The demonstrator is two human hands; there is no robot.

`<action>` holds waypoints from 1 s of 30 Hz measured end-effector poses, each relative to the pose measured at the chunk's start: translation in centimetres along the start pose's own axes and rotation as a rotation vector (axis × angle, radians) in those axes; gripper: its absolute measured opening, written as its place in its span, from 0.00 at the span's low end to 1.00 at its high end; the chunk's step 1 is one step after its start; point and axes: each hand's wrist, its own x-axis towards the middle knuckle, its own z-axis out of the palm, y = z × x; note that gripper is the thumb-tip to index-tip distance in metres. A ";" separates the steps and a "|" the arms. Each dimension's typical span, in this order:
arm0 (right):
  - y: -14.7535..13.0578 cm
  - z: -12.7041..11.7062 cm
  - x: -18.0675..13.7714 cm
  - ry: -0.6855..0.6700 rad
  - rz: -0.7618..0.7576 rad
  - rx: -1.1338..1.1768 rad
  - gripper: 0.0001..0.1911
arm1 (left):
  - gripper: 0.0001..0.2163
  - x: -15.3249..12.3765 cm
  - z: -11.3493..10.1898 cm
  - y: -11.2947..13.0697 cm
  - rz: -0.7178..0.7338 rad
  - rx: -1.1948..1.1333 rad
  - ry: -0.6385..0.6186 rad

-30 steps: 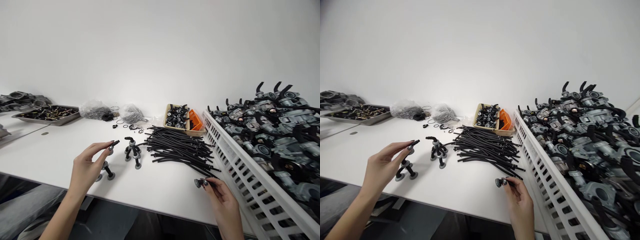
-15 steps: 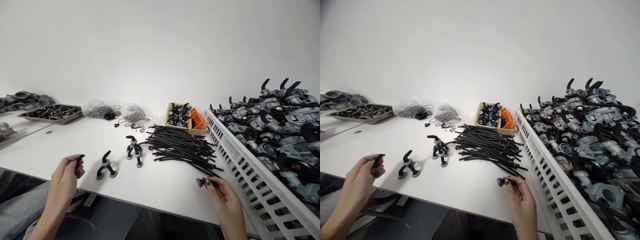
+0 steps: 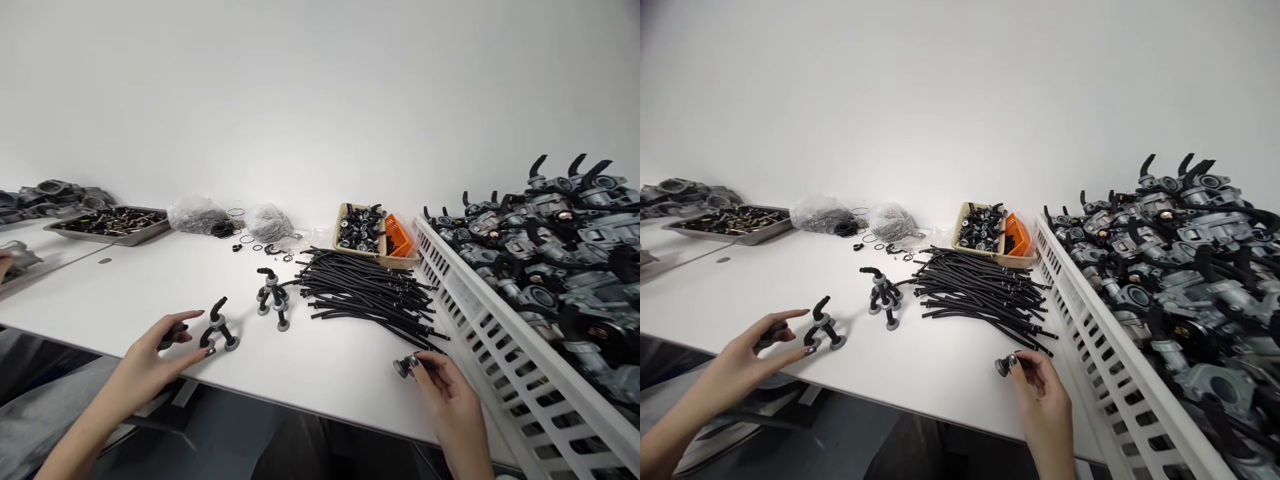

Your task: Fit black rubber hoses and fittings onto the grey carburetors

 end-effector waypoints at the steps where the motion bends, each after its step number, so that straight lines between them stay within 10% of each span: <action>1: 0.0 0.0 0.0 -0.006 -0.009 -0.002 0.20 | 0.27 0.1 0.0 0.0 0.008 0.019 0.000; 10: -2.0 2.3 -2.4 -0.155 -0.227 0.072 0.09 | 0.26 0.4 0.1 -0.7 0.049 0.011 -0.096; 18: -7.5 12.6 -6.4 -0.667 -0.429 -0.157 0.13 | 0.26 1.0 -0.4 -0.9 0.039 -0.123 -0.232; 30: -8.2 22.3 -8.5 -0.715 -0.506 -0.495 0.14 | 0.34 2.4 -1.0 -2.1 -0.025 -0.163 -0.484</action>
